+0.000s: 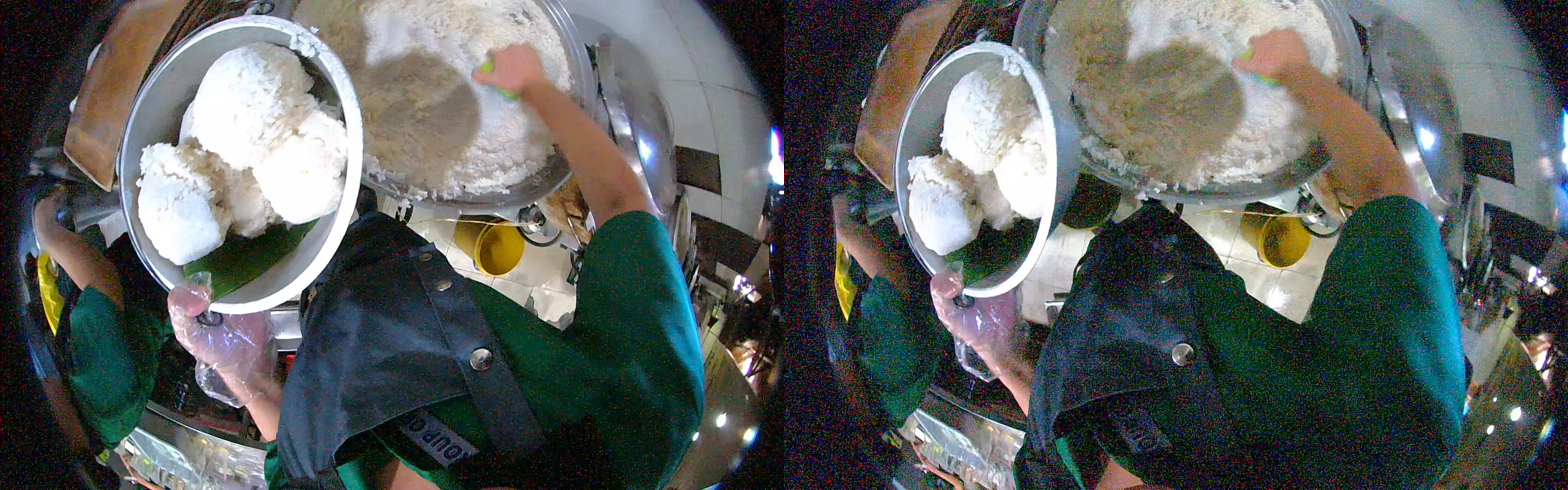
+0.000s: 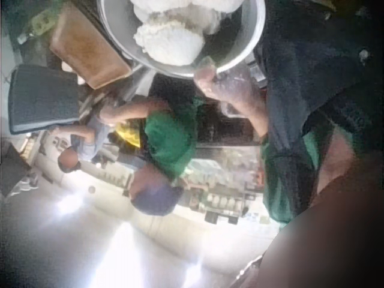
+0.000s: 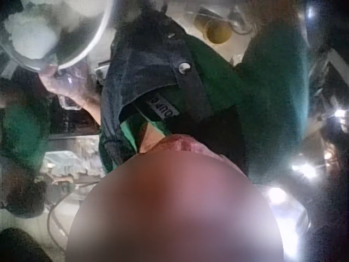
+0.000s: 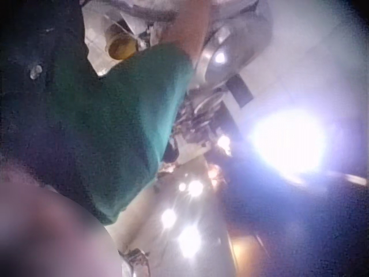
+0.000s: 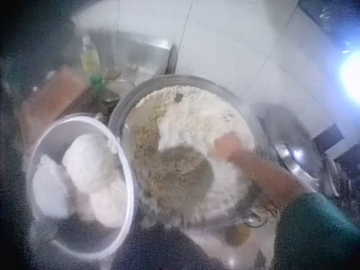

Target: The person scoops cooked rice from a large metal pot into a smaller bowl using a plastic scoop. They then walk to a counter and place the bowl of rice on a plate.

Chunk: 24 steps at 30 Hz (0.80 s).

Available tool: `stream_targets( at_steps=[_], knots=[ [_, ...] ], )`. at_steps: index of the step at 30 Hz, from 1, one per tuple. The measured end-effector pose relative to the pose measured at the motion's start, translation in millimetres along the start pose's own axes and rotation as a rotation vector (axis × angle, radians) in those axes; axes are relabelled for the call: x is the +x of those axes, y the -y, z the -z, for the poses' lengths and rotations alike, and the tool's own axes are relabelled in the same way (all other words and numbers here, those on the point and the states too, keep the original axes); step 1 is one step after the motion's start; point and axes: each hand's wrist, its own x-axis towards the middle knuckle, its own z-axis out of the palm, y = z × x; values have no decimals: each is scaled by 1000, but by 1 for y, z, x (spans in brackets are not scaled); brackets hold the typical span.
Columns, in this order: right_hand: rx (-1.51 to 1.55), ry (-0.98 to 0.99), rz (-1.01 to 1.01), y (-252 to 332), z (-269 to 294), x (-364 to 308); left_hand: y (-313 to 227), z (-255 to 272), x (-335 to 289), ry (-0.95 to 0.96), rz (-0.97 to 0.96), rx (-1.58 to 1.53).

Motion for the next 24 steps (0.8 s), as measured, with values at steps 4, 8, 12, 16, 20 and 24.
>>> stream_targets(
  at_steps=[4, 8, 12, 16, 20, 24],
  knots=[
    [71, 89, 99, 8, 19, -27, -2, 2, 10, 92, 176, -223],
    [11, -397, 81, -33, 74, -7, -5, -4, 8, 146, 224, -233],
    [-223, -218, 131, -40, 82, 9, -5, -7, 5, 176, 259, -274],
    [-322, -22, 187, -23, 55, -12, -5, -6, 6, 138, 247, -312],
    [-282, -54, 274, -13, 37, -45, -7, -8, 5, 125, 171, -200],
    [-232, 134, 138, 1, 38, -63, -10, -12, 4, 120, 261, -233]
  ],
)
